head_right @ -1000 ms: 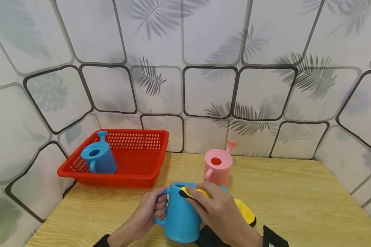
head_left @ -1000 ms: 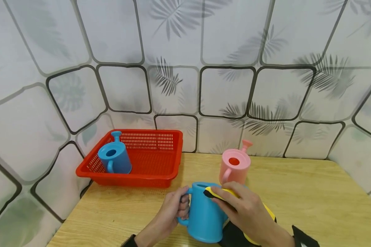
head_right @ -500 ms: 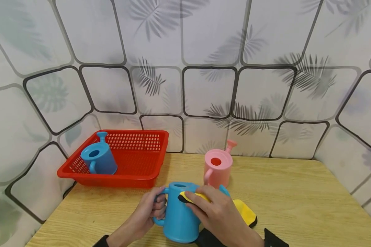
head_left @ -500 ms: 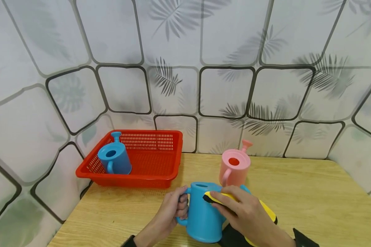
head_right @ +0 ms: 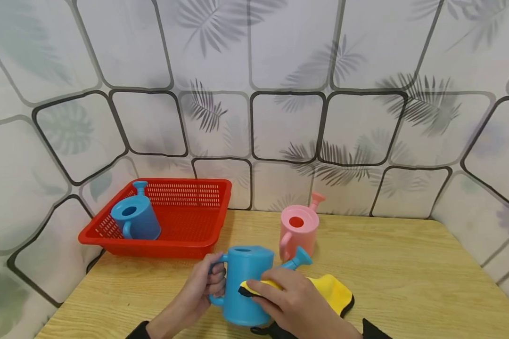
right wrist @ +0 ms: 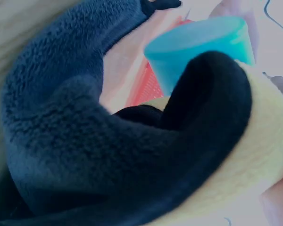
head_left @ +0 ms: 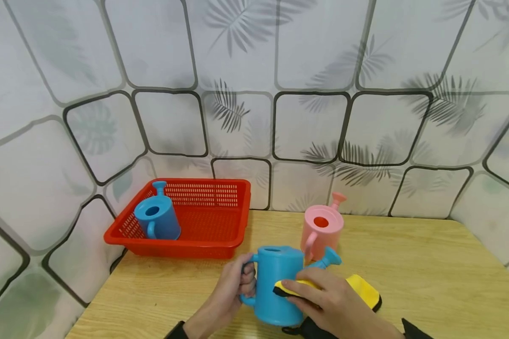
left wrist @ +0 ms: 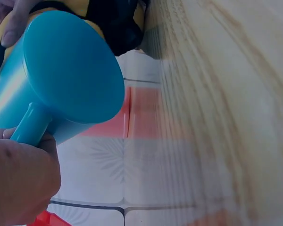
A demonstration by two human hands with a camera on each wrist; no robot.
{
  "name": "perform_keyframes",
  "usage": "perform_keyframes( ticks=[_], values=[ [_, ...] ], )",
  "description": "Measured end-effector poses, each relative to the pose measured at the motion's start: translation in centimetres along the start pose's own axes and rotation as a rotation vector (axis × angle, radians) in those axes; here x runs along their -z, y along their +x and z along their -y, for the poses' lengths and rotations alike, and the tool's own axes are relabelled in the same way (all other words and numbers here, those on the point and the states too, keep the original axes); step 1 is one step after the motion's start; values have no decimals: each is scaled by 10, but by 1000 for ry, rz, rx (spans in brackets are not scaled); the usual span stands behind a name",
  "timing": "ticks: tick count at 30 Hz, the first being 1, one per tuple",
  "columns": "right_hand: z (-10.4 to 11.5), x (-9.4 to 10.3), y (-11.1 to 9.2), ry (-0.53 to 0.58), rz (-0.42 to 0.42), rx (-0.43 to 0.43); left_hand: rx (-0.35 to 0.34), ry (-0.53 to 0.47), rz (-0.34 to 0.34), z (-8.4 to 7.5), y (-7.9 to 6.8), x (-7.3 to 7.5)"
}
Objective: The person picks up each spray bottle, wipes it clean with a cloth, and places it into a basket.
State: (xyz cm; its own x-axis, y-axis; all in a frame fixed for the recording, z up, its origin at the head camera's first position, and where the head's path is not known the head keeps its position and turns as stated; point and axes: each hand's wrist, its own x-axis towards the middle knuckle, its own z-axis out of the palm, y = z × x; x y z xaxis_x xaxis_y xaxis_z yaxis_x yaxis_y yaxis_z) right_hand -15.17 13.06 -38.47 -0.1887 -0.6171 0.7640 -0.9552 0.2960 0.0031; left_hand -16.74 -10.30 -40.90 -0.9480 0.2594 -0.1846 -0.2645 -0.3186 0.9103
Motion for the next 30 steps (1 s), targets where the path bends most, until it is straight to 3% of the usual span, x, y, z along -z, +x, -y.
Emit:
perform_keyframes(
  ticks=[6, 14, 30],
  values=[
    [3, -6, -7, 46, 60, 62, 1, -47, -22, -4, 0, 4],
    [-1, -8, -7, 39, 66, 238, -26, -78, -27, -9, 0, 6],
    [3, -7, -7, 47, 71, 227, -19, -104, -1, -11, 0, 8]
  ],
)
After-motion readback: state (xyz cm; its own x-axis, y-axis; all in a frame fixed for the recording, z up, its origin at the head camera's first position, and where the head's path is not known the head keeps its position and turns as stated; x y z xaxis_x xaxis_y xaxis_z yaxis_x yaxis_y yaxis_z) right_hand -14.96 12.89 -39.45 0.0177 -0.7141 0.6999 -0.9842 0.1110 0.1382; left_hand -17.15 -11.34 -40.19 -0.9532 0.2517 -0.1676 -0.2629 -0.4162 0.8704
